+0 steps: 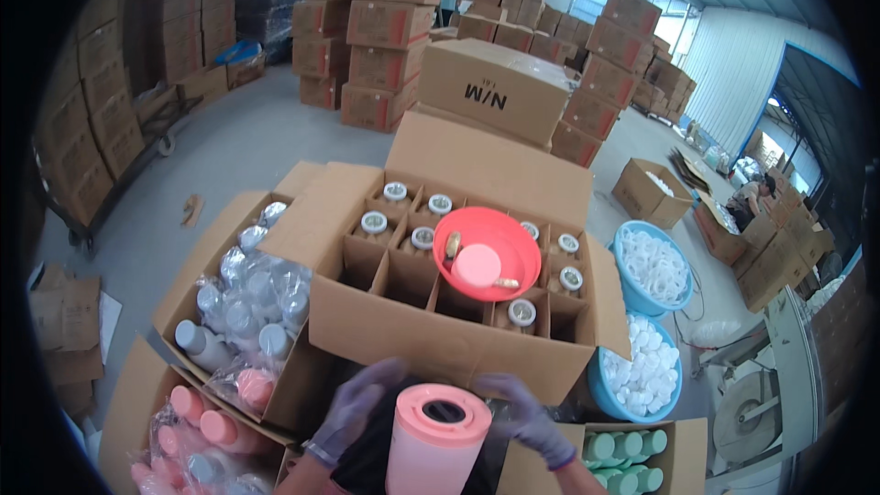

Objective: The person assembles thermos bottles by placing white sealing rings onto metal-lined openings, inserting glass liners, and screwing on colored lids. They then wrap each completed unit in plastic and place it into a cardboard box.

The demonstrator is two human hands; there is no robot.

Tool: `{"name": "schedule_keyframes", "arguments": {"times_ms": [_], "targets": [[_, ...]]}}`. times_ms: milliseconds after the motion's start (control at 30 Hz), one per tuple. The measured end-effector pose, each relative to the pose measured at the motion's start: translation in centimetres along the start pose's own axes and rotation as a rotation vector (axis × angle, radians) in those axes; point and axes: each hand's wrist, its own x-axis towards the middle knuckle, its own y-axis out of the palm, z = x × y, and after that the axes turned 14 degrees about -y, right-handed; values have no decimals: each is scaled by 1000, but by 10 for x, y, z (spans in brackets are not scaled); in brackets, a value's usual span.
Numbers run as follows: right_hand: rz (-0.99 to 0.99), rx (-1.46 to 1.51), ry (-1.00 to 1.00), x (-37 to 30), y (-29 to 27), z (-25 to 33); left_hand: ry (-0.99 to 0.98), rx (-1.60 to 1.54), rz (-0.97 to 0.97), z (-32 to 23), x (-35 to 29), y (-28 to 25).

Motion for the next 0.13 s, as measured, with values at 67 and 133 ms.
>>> {"name": "schedule_keyframes", "arguments": {"times_ms": [67, 133], "targets": [[208, 74, -229, 14, 29, 2, -129, 112, 231, 3, 10, 14], [192, 324, 143, 10, 25, -7, -177, 47, 351, 5, 9, 16]]}}
